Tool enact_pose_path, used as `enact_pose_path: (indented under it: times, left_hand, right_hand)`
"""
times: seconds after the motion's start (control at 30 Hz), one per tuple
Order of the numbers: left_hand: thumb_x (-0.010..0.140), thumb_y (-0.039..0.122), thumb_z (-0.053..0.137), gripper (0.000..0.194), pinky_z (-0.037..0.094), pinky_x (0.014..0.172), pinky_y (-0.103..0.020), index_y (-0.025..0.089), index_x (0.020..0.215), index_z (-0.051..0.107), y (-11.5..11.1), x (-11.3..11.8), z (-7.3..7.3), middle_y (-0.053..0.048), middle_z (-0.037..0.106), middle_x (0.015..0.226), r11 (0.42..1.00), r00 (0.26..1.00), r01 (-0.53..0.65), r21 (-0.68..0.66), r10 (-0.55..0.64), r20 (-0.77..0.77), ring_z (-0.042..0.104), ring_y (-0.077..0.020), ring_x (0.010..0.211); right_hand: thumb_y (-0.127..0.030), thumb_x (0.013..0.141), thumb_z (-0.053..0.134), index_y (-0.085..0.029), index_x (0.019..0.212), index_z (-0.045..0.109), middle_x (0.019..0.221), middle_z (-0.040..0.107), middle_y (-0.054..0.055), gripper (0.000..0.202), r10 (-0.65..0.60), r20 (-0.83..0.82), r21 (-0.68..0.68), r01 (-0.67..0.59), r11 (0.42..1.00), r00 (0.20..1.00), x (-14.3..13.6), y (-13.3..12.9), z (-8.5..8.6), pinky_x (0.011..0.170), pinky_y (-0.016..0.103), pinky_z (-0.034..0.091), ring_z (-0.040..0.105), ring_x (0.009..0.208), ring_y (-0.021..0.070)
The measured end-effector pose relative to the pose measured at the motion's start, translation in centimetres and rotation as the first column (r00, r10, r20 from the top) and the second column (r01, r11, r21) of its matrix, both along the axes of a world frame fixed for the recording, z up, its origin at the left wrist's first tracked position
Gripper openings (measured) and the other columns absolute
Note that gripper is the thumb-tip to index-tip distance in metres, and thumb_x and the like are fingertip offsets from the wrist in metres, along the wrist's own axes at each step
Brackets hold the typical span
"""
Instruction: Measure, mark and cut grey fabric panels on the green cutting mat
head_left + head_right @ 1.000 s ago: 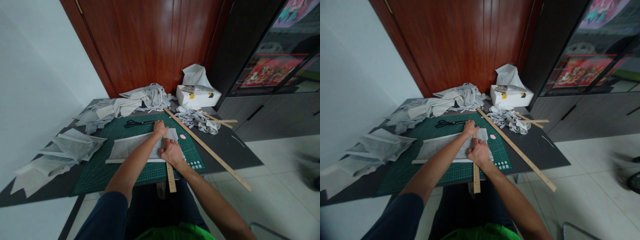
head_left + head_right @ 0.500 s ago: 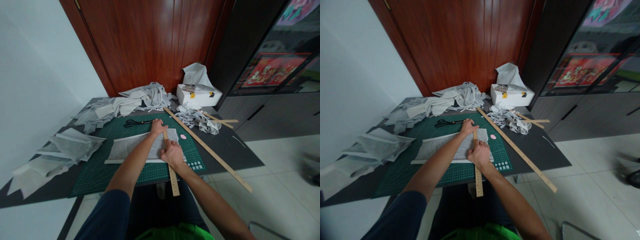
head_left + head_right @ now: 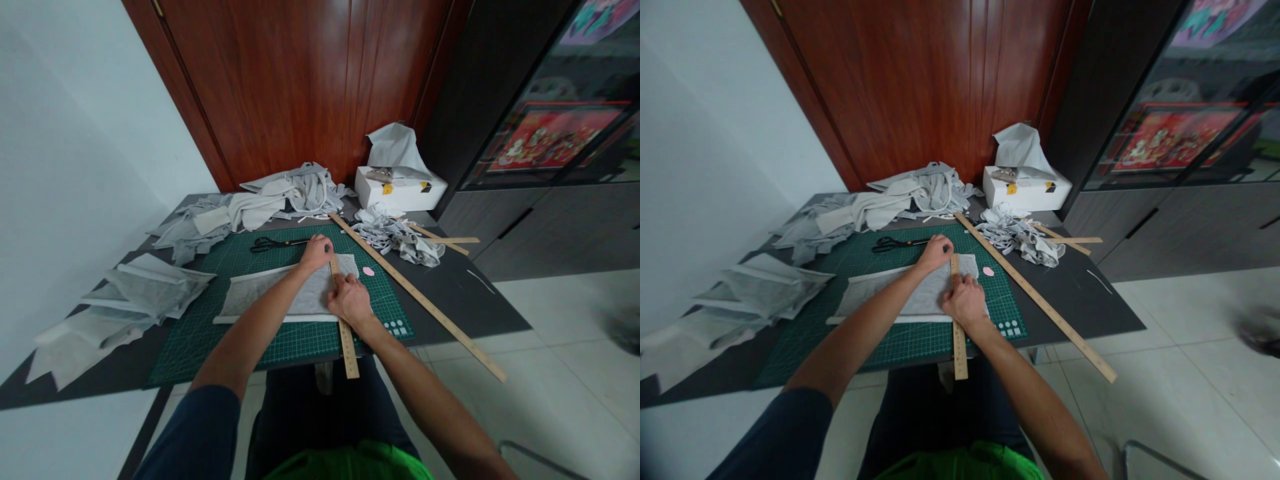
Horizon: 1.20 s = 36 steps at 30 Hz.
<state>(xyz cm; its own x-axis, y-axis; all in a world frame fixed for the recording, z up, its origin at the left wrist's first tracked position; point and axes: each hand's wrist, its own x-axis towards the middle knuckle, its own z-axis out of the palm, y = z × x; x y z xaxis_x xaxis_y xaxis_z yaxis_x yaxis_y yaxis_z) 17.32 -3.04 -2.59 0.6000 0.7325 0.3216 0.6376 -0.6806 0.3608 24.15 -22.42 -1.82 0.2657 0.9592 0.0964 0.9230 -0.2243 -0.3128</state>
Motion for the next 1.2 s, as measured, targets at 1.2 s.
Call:
enact_pose_path:
  times: [1.2]
  left_hand:
    - [0.093,0.013,0.057,0.022,0.052,0.101,-0.037,0.017,0.084,0.077,-12.4,-3.9,0.9,-0.010,0.075,0.092,0.998,0.967,0.048,-0.036,-0.056,-0.249,0.069,-0.0245,0.097]
  right_hand:
    - [-0.011,0.095,0.054,-0.014,0.102,0.078,0.105,0.079,0.011,0.025,0.285,-0.106,0.006,-0.286,0.958,0.952,5.2,0.2,-0.4,0.088,0.023,0.048,0.071,0.098,0.0191]
